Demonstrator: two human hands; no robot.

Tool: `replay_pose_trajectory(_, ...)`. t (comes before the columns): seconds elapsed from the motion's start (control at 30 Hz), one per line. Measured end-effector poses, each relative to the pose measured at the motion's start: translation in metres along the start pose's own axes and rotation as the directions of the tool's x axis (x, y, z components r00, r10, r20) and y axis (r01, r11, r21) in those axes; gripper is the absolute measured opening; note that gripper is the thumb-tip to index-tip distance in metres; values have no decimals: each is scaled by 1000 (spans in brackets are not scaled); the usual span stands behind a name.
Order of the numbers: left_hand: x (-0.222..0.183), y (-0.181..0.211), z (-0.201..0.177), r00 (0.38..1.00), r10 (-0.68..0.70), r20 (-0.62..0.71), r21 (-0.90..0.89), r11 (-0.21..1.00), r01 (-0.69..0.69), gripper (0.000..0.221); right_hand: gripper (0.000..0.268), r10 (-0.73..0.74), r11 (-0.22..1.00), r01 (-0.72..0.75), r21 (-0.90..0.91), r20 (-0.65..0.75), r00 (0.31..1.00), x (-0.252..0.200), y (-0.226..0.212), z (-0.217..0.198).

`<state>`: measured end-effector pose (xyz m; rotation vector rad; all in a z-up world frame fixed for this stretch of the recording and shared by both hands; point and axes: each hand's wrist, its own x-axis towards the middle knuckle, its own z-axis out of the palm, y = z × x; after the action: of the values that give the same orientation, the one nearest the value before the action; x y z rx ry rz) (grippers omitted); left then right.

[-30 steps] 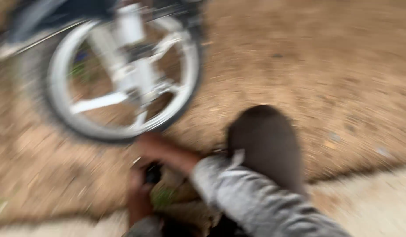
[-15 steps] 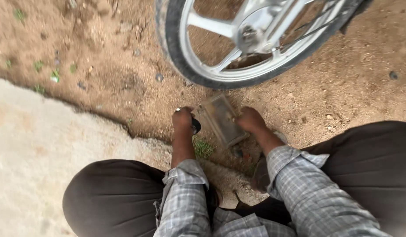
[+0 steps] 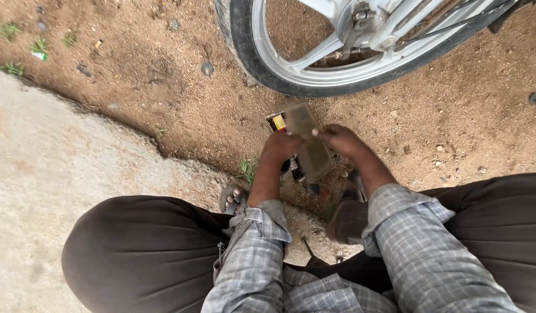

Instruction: Replacing or repairing a tire valve core on a motorcycle wheel.

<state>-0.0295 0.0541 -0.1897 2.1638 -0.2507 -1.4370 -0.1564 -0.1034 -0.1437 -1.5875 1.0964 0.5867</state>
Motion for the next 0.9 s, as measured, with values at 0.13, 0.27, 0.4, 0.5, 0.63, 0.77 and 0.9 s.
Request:
replay_pose_trajectory(0.13,-22,35,-11,961,251,118,-43,968,-247,70,85,-40,992,34,120,51,998,-26,-18,-20)
replay_pose_trajectory(0.27,-49,56,-29,945,196,260,-261,957,-127,61,89,-81,982,75,174,31,996,-17,-4,-29)
replay_pose_trajectory(0.4,-49,52,-40,952,241,190,-327,930,-171,52,83,-97,992,89,91,82,992,-27,-13,-31)
replay_pose_trajectory(0.5,-6,15,-40,964,10,-265,-224,972,-71,51,65,-43,991,41,128,19,999,-29,-12,-36)
replay_pose_trajectory(0.63,-2,-7,-40,895,-87,-437,-71,996,62,55,51,-28,1000,29,11,-98,995,-15,3,-42)
replay_pose_trajectory(0.77,-51,11,-23,946,-196,-259,185,951,248,60,41,-2,992,-19,-124,-162,987,-15,4,-37)
replay_pose_trajectory(0.9,-3,-32,19,952,-182,-247,254,936,245,38,39,-35,978,3,-207,-153,988,-18,0,-36)
